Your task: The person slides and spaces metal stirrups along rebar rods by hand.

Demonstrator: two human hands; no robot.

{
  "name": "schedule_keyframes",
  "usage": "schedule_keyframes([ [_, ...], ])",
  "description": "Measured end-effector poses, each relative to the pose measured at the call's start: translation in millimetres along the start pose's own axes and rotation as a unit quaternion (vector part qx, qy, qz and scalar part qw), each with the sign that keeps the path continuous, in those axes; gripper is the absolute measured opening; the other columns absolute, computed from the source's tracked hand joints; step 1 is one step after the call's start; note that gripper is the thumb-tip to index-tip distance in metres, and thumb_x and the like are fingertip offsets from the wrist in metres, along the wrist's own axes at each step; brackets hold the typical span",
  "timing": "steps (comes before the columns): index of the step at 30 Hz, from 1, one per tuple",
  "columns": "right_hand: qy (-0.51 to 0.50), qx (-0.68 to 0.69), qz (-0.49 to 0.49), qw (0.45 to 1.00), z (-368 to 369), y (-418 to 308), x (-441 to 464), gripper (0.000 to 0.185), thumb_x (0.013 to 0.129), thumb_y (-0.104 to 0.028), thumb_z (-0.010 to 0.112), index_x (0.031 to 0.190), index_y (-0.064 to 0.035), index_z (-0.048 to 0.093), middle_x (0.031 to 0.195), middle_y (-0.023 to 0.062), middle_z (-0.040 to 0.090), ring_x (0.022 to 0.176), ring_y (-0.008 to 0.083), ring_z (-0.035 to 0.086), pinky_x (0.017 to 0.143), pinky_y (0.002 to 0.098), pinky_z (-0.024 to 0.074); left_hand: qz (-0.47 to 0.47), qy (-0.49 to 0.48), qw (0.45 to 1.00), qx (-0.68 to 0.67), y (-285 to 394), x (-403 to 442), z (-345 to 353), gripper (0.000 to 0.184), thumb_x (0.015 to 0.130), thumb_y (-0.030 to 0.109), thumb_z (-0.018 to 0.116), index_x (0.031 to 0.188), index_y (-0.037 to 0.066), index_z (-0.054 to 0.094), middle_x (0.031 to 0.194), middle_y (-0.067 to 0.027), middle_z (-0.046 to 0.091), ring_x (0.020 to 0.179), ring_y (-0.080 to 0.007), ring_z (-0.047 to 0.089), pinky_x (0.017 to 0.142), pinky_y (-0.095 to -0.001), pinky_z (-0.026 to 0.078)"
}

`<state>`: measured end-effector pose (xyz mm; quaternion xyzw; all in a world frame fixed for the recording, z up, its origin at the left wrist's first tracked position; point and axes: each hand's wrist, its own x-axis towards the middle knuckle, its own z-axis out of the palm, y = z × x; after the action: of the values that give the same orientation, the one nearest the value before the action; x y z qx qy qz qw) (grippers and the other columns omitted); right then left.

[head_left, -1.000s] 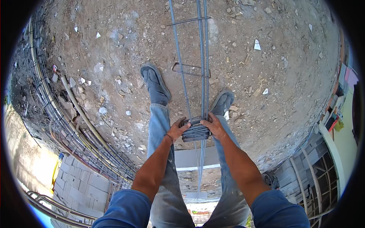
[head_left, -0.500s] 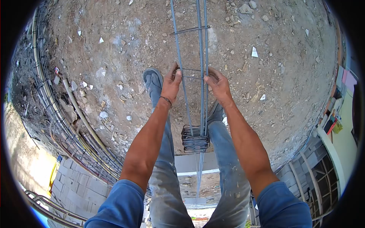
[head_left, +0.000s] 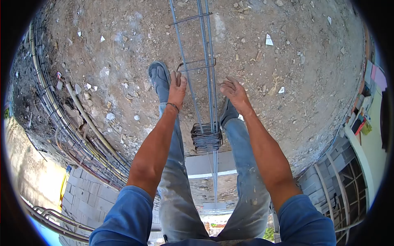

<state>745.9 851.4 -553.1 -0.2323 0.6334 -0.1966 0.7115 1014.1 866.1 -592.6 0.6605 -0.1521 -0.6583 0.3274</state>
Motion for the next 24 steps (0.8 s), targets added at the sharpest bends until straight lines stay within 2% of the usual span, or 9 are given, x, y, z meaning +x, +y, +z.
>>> schedule_keyframes([
  [3,-0.114,-0.088,0.077,0.987,-13,42,-52,0.095,0.081,-0.024,0.087,0.153,0.007,0.034,0.153,0.0291,0.043,0.142,0.0385,0.045,0.114,0.0434,0.0435,-0.179,-0.112,0.976,0.059,-52,-55,-26,0.118,0.085,0.061,0.077,0.164,0.005,0.009,0.162,-0.0184,0.035,0.146,-0.0303,0.039,0.116,-0.0471,0.036],
  [5,-0.188,-0.154,0.103,0.965,-16,49,-68,0.101,0.076,-0.027,0.091,0.153,0.007,0.034,0.152,0.0295,0.044,0.142,0.0386,0.045,0.114,0.0431,0.0432,-0.151,-0.204,0.937,0.239,-124,-92,-49,0.114,0.084,0.047,0.084,0.163,0.001,0.015,0.154,-0.0204,0.047,0.14,-0.0299,0.047,0.116,-0.0439,0.038],
  [7,-0.304,-0.374,0.114,0.869,-14,59,-86,0.105,0.067,-0.034,0.093,0.148,0.008,0.041,0.144,0.031,0.052,0.135,0.04,0.052,0.11,0.042,0.0456,-0.196,-0.247,0.904,0.288,-115,-131,-37,0.11,0.083,0.041,0.086,0.161,0.0,0.02,0.148,-0.0203,0.052,0.137,-0.0297,0.051,0.115,-0.0425,0.04],
  [9,-0.317,-0.373,0.118,0.864,-19,87,-84,0.105,0.068,-0.036,0.092,0.149,0.0077,0.04,0.143,0.0312,0.053,0.135,0.0393,0.053,0.111,0.0421,0.0446,-0.235,-0.296,0.862,0.337,-118,-143,-26,0.105,0.082,0.035,0.087,0.159,-0.002,0.026,0.142,-0.0202,0.058,0.134,-0.0294,0.054,0.114,-0.041,0.041],
  [15,-0.239,-0.328,0.069,0.911,-18,135,-94,0.093,0.066,-0.04,0.092,0.136,0.0072,0.052,0.123,0.0284,0.066,0.117,0.0396,0.065,0.099,0.0442,0.0502,-0.268,-0.178,0.919,0.23,-113,-154,-11,0.086,0.082,0.027,0.088,0.15,-0.002,0.044,0.135,-0.0182,0.064,0.126,-0.029,0.06,0.109,-0.0385,0.046],
  [18,-0.211,-0.308,0.05,0.926,-14,140,-101,0.097,0.067,-0.04,0.092,0.14,0.0062,0.05,0.123,0.0263,0.067,0.116,0.0378,0.065,0.101,0.0434,0.0499,-0.261,-0.215,0.92,0.199,-99,-143,-16,0.082,0.081,0.028,0.088,0.148,-0.001,0.048,0.133,-0.0179,0.066,0.122,-0.0286,0.063,0.106,-0.0388,0.049],
  [20,-0.194,-0.306,0.035,0.931,-9,133,-101,0.098,0.067,-0.041,0.092,0.142,0.0057,0.049,0.123,0.0252,0.067,0.116,0.0369,0.065,0.102,0.0429,0.0495,-0.183,-0.28,0.897,0.29,-95,-137,-25,0.081,0.078,0.024,0.089,0.144,-0.005,0.051,0.126,-0.0198,0.069,0.118,-0.03,0.066,0.103,-0.0376,0.051],
  [22,-0.221,-0.285,0.123,0.925,-2,116,-95,0.099,0.068,-0.041,0.092,0.145,0.0048,0.049,0.125,0.0242,0.066,0.118,0.0359,0.064,0.105,0.0417,0.048,-0.191,-0.315,0.871,0.326,-106,-129,-40,0.082,0.078,0.026,0.089,0.144,-0.004,0.051,0.129,-0.021,0.067,0.121,-0.0319,0.064,0.105,-0.038,0.049],
  [24,-0.221,-0.301,0.111,0.921,2,130,-88,0.096,0.068,-0.041,0.091,0.142,0.0051,0.051,0.125,0.0243,0.066,0.118,0.036,0.064,0.105,0.0417,0.0479,-0.18,-0.345,0.844,0.369,-111,-112,-50,0.083,0.078,0.028,0.089,0.145,-0.002,0.051,0.131,-0.0223,0.066,0.125,-0.0337,0.062,0.107,-0.0384,0.048],
])
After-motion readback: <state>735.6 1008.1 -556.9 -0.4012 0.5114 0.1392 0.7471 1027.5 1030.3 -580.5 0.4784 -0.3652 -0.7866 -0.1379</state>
